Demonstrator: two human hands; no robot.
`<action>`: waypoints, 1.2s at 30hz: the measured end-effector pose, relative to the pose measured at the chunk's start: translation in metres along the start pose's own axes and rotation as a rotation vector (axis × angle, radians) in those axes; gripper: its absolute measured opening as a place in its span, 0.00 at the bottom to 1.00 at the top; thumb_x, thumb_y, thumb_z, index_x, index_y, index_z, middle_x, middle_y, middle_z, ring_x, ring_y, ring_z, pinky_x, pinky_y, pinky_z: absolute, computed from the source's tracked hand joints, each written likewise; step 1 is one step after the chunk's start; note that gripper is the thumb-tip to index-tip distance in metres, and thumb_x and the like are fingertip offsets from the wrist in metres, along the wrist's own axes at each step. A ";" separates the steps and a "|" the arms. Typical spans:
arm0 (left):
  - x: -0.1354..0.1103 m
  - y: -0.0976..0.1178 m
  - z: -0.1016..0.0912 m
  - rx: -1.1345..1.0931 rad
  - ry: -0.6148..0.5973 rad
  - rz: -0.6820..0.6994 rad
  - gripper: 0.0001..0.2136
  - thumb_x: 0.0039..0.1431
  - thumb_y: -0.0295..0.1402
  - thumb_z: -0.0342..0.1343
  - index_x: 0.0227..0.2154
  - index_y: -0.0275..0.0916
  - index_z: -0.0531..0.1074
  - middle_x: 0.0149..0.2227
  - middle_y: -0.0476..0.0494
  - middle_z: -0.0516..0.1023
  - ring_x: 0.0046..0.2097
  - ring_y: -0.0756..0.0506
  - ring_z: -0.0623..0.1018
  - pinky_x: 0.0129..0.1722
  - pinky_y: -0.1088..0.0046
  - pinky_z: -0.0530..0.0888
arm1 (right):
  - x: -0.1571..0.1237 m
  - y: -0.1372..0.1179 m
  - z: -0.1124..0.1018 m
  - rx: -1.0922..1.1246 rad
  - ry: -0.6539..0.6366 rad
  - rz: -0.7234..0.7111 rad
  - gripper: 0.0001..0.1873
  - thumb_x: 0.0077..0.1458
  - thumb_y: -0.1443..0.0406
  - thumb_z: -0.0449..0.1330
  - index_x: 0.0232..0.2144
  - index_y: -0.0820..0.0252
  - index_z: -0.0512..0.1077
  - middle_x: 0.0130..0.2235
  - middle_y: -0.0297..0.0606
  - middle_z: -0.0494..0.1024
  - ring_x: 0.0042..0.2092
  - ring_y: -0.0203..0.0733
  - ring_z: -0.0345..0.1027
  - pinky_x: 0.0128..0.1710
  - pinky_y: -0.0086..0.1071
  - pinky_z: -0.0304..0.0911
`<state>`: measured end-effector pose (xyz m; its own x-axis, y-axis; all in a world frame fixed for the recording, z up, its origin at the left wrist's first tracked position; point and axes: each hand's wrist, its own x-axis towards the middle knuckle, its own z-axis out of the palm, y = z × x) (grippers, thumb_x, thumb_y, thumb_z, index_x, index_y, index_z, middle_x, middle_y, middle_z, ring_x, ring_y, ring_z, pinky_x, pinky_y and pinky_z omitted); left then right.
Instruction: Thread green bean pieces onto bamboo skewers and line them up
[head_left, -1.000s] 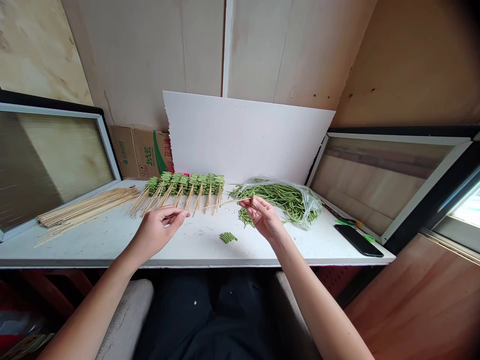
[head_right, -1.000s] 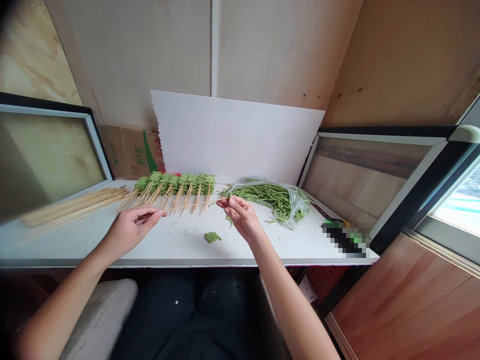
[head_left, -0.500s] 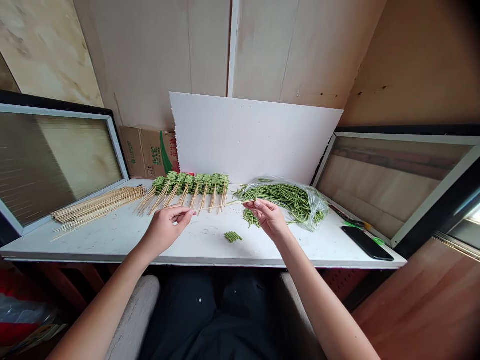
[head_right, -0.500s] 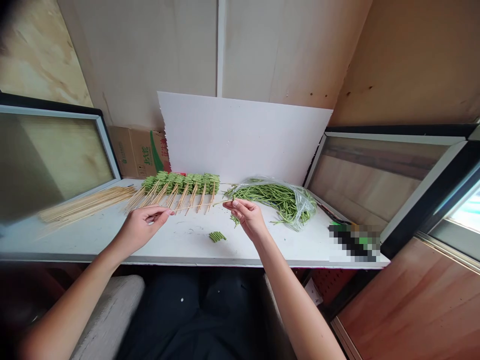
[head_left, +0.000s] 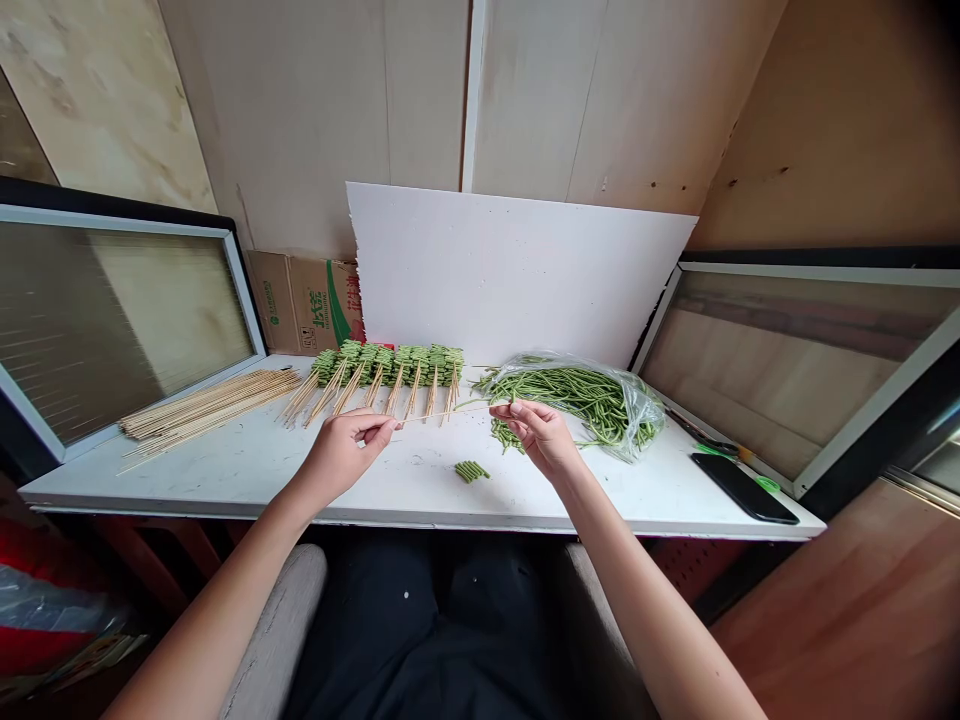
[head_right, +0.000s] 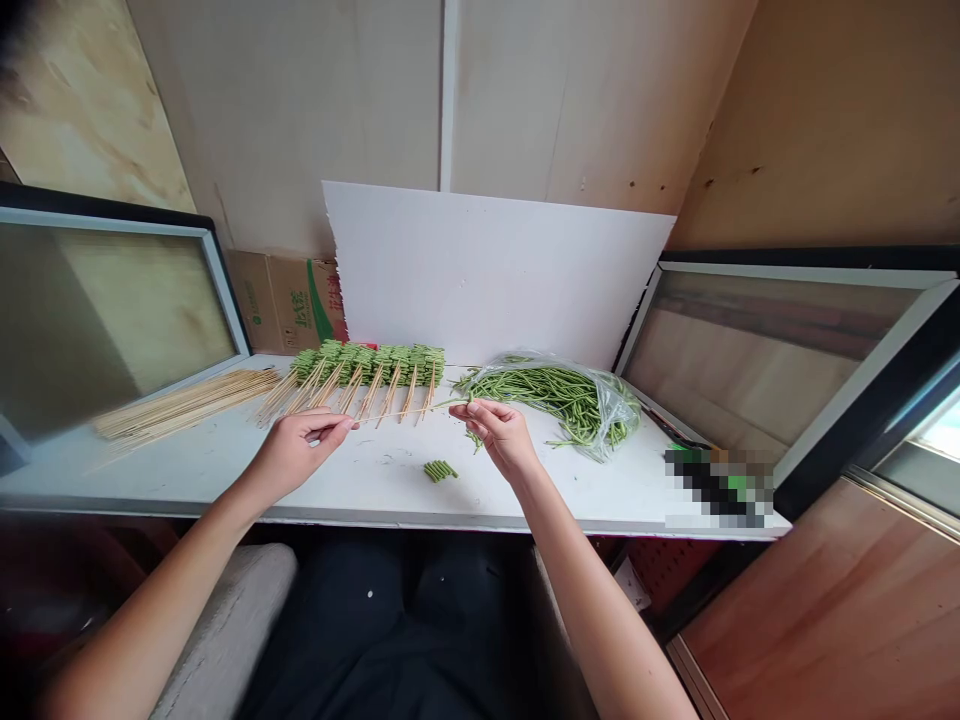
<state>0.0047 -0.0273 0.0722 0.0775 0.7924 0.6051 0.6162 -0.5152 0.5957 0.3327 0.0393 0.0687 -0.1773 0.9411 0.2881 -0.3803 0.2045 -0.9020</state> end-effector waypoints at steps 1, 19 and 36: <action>0.000 0.000 -0.001 0.002 0.002 -0.001 0.18 0.69 0.46 0.58 0.39 0.39 0.86 0.37 0.40 0.85 0.38 0.43 0.82 0.39 0.69 0.79 | -0.001 -0.001 0.001 -0.007 -0.005 0.004 0.16 0.48 0.53 0.79 0.32 0.57 0.86 0.40 0.43 0.88 0.48 0.49 0.83 0.45 0.35 0.73; 0.000 -0.006 -0.005 0.045 -0.019 0.032 0.17 0.70 0.45 0.56 0.38 0.39 0.85 0.39 0.39 0.86 0.41 0.42 0.82 0.40 0.69 0.77 | -0.007 0.004 0.007 -0.058 0.016 0.021 0.18 0.47 0.51 0.78 0.34 0.56 0.85 0.41 0.45 0.88 0.50 0.52 0.82 0.48 0.39 0.73; -0.007 -0.053 0.045 0.123 0.000 -0.002 0.09 0.68 0.35 0.56 0.36 0.42 0.81 0.38 0.41 0.85 0.38 0.42 0.82 0.40 0.67 0.75 | 0.010 0.059 0.014 -0.001 0.352 0.039 0.20 0.44 0.50 0.78 0.32 0.56 0.82 0.35 0.38 0.84 0.34 0.39 0.74 0.27 0.29 0.66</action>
<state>0.0068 0.0094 0.0123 0.0757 0.7933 0.6041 0.7075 -0.4696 0.5281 0.2955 0.0572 0.0234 0.1322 0.9833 0.1254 -0.3781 0.1670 -0.9106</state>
